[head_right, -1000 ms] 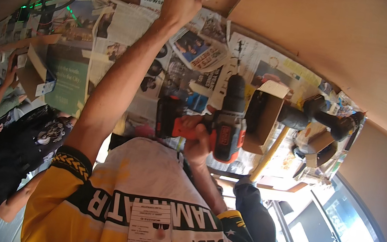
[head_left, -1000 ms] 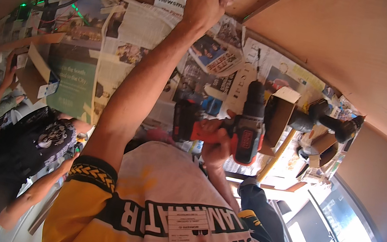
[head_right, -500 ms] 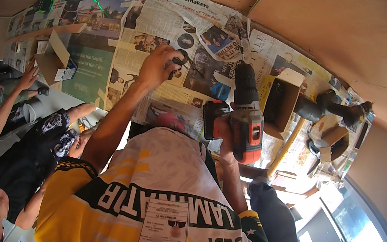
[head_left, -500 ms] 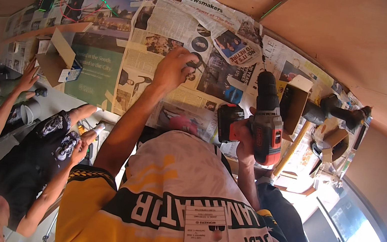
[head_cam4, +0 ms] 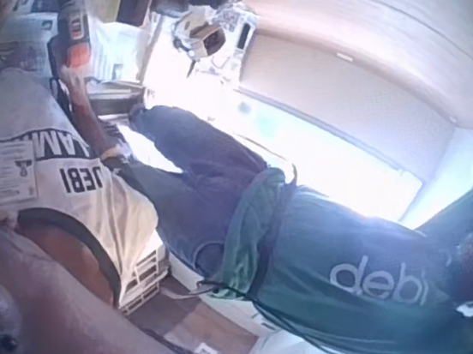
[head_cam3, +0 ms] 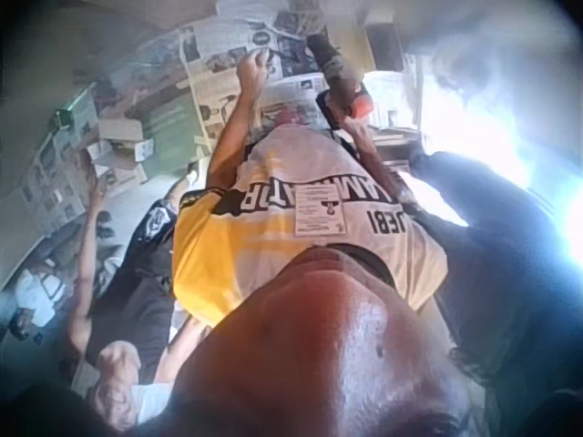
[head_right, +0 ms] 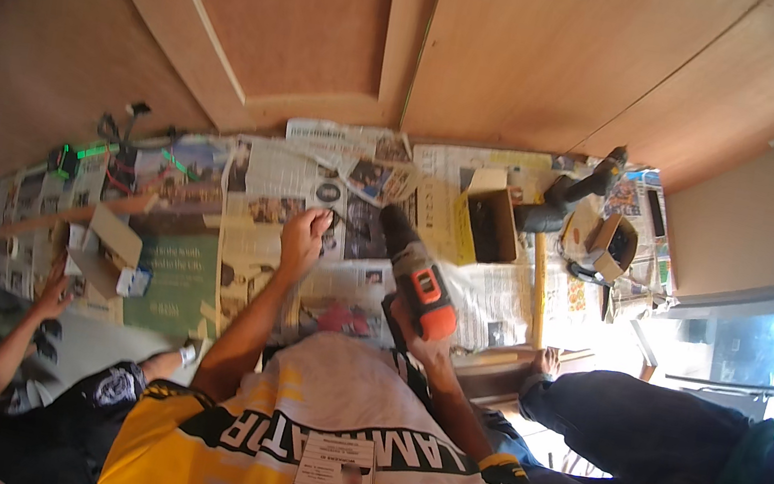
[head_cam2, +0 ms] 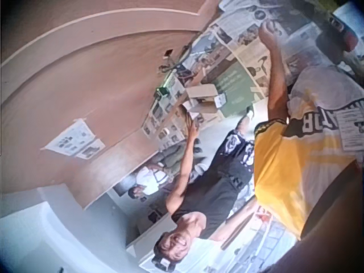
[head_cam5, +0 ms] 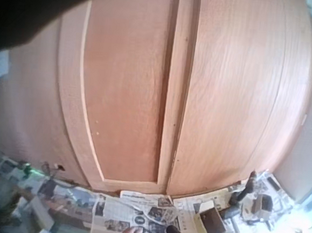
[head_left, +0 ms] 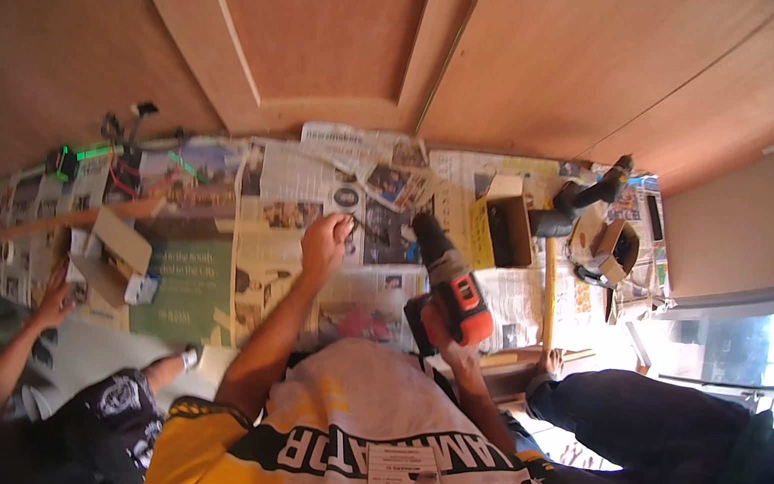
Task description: The person picks up a drill, inserts a bit, and drills several holes into a large wooden panel fixed to the wall, while another person assists by holding the panel.
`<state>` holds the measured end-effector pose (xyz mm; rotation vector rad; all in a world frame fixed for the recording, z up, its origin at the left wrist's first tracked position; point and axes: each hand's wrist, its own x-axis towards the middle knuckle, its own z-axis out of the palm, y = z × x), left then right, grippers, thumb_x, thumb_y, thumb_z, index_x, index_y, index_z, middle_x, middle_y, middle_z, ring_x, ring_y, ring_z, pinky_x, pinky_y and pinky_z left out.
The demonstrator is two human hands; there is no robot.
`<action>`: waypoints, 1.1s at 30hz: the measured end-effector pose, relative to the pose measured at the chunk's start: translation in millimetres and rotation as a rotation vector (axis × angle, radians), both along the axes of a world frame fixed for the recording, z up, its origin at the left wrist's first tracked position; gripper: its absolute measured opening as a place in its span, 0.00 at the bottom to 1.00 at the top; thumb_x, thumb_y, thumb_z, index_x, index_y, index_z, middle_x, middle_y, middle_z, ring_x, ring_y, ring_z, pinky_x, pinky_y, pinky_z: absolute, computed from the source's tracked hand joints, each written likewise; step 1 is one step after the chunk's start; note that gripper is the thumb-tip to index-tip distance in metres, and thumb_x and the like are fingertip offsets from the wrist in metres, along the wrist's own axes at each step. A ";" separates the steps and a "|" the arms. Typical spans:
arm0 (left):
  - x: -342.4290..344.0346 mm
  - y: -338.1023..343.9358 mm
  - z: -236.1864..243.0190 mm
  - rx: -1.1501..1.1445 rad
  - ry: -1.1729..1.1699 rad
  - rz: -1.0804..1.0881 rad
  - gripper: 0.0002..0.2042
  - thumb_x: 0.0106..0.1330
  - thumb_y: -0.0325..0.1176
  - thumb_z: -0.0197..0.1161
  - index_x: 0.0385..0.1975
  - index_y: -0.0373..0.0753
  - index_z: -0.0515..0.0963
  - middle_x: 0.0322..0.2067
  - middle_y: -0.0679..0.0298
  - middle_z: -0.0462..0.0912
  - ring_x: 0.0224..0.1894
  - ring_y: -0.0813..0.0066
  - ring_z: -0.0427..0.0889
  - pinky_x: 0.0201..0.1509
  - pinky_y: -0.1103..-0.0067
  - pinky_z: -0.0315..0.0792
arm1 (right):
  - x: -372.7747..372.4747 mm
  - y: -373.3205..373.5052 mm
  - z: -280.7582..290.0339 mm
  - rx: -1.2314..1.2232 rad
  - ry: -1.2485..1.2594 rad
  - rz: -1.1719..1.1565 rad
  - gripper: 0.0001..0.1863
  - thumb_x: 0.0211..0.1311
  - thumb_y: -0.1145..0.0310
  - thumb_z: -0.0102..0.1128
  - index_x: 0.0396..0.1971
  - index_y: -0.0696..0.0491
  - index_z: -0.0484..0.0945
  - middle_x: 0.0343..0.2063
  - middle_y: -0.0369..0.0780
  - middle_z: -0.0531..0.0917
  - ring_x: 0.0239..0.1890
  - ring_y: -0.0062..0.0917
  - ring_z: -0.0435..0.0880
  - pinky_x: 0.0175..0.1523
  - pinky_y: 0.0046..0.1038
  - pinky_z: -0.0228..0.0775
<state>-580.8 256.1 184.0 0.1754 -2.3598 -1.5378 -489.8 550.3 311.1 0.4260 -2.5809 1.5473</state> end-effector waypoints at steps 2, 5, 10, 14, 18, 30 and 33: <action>-27.3 20.0 9.7 0.960 -0.371 0.039 0.06 0.74 0.34 0.64 0.42 0.39 0.80 0.37 0.61 0.85 0.42 0.62 0.85 0.45 0.66 0.79 | 4.3 -11.1 0.2 0.082 0.121 -0.026 0.13 0.60 0.62 0.70 0.41 0.52 0.85 0.34 0.41 0.87 0.39 0.39 0.87 0.43 0.38 0.77; -50.9 50.3 129.5 1.458 -0.234 -0.174 0.07 0.80 0.33 0.56 0.49 0.39 0.77 0.44 0.64 0.83 0.45 0.74 0.84 0.53 0.74 0.80 | 4.0 -36.4 8.8 0.160 0.236 -0.074 0.11 0.61 0.64 0.70 0.41 0.51 0.85 0.34 0.41 0.88 0.36 0.39 0.87 0.42 0.40 0.77; -87.8 65.2 165.6 1.653 -0.173 -0.451 0.08 0.81 0.32 0.53 0.49 0.39 0.78 0.48 0.62 0.84 0.53 0.71 0.85 0.61 0.74 0.80 | 6.1 -49.1 47.1 0.059 0.298 -0.213 0.10 0.61 0.68 0.72 0.40 0.52 0.84 0.30 0.39 0.87 0.30 0.31 0.86 0.36 0.34 0.78; -93.4 73.1 204.4 1.680 -0.221 -0.409 0.09 0.81 0.35 0.53 0.48 0.37 0.76 0.47 0.60 0.85 0.52 0.71 0.85 0.60 0.73 0.82 | 9.3 -48.4 32.1 -0.080 0.064 -0.324 0.08 0.64 0.68 0.72 0.38 0.52 0.82 0.24 0.32 0.82 0.25 0.16 0.81 0.30 0.24 0.74; -104.4 77.8 223.7 1.627 -0.184 -0.493 0.10 0.81 0.37 0.55 0.47 0.36 0.76 0.47 0.59 0.84 0.53 0.68 0.85 0.60 0.70 0.82 | 2.5 -59.8 66.7 -0.382 -0.261 -0.404 0.07 0.65 0.66 0.70 0.35 0.52 0.82 0.24 0.31 0.82 0.25 0.16 0.80 0.31 0.24 0.73; -153.7 80.7 260.9 1.498 -0.196 -0.536 0.09 0.80 0.35 0.56 0.46 0.35 0.77 0.46 0.57 0.86 0.52 0.66 0.87 0.59 0.68 0.83 | -42.2 -51.7 104.6 -0.298 -0.143 -0.388 0.07 0.66 0.66 0.70 0.38 0.53 0.83 0.24 0.32 0.82 0.24 0.15 0.79 0.31 0.25 0.74; -168.6 77.6 287.4 1.440 -0.206 -0.589 0.11 0.80 0.37 0.56 0.47 0.35 0.78 0.45 0.56 0.87 0.51 0.65 0.88 0.58 0.68 0.84 | -63.2 -41.3 118.7 -0.164 -0.027 -0.368 0.08 0.66 0.67 0.70 0.39 0.54 0.84 0.25 0.35 0.84 0.25 0.20 0.82 0.32 0.27 0.75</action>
